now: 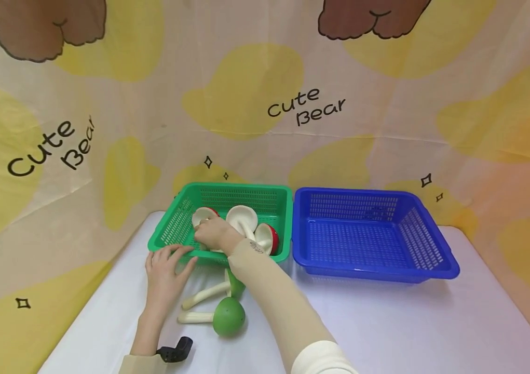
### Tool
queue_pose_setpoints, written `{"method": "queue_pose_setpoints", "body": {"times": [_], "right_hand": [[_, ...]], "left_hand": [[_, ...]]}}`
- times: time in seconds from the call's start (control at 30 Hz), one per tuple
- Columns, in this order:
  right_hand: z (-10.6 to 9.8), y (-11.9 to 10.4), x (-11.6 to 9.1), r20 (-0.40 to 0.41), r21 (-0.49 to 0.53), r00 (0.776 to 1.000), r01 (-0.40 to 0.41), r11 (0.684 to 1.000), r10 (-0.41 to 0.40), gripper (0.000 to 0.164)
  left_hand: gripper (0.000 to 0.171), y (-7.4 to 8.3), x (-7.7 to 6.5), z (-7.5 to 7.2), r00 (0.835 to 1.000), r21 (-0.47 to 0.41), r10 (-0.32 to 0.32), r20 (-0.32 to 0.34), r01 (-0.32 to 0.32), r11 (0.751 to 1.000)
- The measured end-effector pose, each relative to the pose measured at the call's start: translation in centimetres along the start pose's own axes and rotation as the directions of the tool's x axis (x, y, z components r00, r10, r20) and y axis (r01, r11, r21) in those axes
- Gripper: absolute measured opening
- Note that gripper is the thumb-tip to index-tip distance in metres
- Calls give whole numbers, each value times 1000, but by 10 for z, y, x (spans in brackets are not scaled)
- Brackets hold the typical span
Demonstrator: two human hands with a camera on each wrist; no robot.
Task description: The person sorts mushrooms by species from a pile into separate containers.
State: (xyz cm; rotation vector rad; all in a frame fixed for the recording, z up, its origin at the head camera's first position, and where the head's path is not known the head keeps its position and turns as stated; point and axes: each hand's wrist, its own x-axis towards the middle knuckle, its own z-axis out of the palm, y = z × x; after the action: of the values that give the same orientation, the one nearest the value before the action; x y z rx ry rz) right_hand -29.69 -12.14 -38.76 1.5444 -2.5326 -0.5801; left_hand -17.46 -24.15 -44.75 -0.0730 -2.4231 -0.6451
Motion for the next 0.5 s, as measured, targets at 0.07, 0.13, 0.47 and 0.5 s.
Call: {"method": "queue_pose_setpoints", "body": {"times": [0.07, 0.13, 0.47, 0.5], "right_hand": [[-1, 0, -2, 4, 33, 1000, -6, 999, 6, 33], [-3, 1, -5, 5, 82, 1000, -13, 997, 13, 39], [-17, 6, -34, -93, 301, 992, -50, 952, 82, 40], [-18, 7, -37, -100, 307, 991, -55, 950, 89, 39]], "left_hand": [[24, 0, 0, 0, 1000, 1, 4, -4, -4, 1000], [24, 1, 0, 0, 1000, 4, 9, -7, -9, 1000], [25, 0, 1, 1, 1000, 15, 28, -14, -28, 999], [25, -1, 1, 1, 999, 17, 29, -14, -29, 999]]}}
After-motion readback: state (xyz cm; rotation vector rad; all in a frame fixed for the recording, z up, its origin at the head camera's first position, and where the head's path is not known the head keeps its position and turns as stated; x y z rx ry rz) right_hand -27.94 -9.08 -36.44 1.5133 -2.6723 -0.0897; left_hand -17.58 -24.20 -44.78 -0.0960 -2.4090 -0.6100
